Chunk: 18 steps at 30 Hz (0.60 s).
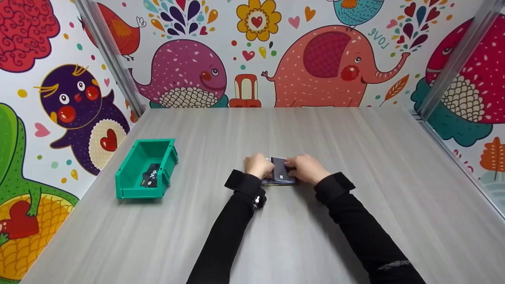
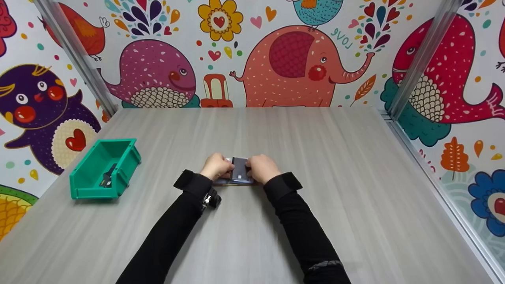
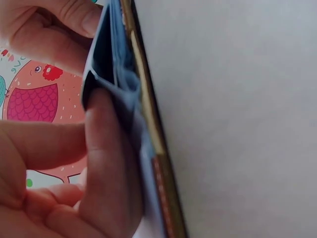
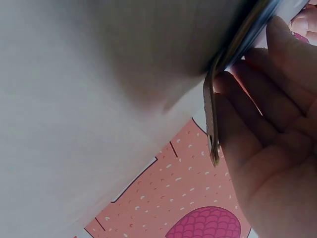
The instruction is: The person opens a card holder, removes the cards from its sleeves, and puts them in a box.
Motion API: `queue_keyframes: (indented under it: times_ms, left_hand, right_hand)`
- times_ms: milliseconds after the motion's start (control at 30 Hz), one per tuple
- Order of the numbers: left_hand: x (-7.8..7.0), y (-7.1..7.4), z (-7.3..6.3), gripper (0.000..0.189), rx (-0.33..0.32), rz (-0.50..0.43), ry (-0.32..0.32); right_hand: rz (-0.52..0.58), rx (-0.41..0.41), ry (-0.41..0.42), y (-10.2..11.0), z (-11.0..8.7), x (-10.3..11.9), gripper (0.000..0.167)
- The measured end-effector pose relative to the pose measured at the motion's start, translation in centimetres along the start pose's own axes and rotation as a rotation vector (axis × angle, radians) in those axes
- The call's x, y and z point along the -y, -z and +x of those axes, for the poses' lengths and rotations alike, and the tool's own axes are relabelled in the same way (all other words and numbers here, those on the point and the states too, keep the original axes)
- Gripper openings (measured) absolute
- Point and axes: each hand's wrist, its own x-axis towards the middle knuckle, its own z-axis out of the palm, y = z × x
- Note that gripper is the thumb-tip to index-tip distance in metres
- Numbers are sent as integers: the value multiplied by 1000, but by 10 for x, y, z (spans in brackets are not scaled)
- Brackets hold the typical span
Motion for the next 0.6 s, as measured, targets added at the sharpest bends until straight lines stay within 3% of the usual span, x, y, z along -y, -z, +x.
queue_keyframes:
  times_ms: [300, 467, 600]
  left_hand:
    - [-1, 1, 0, 11, 9, 9, -7]
    - [1, 1, 2, 12, -14, 83, -33]
    - [1, 0, 2, 12, -19, 55, -24]
  right_hand:
    - [-7, -6, 30, 0, 0, -1, 32]
    - [-4, -3, 32, 0, 1, -1, 32]
    - [1, -5, 23, 0, 1, -2, 33]
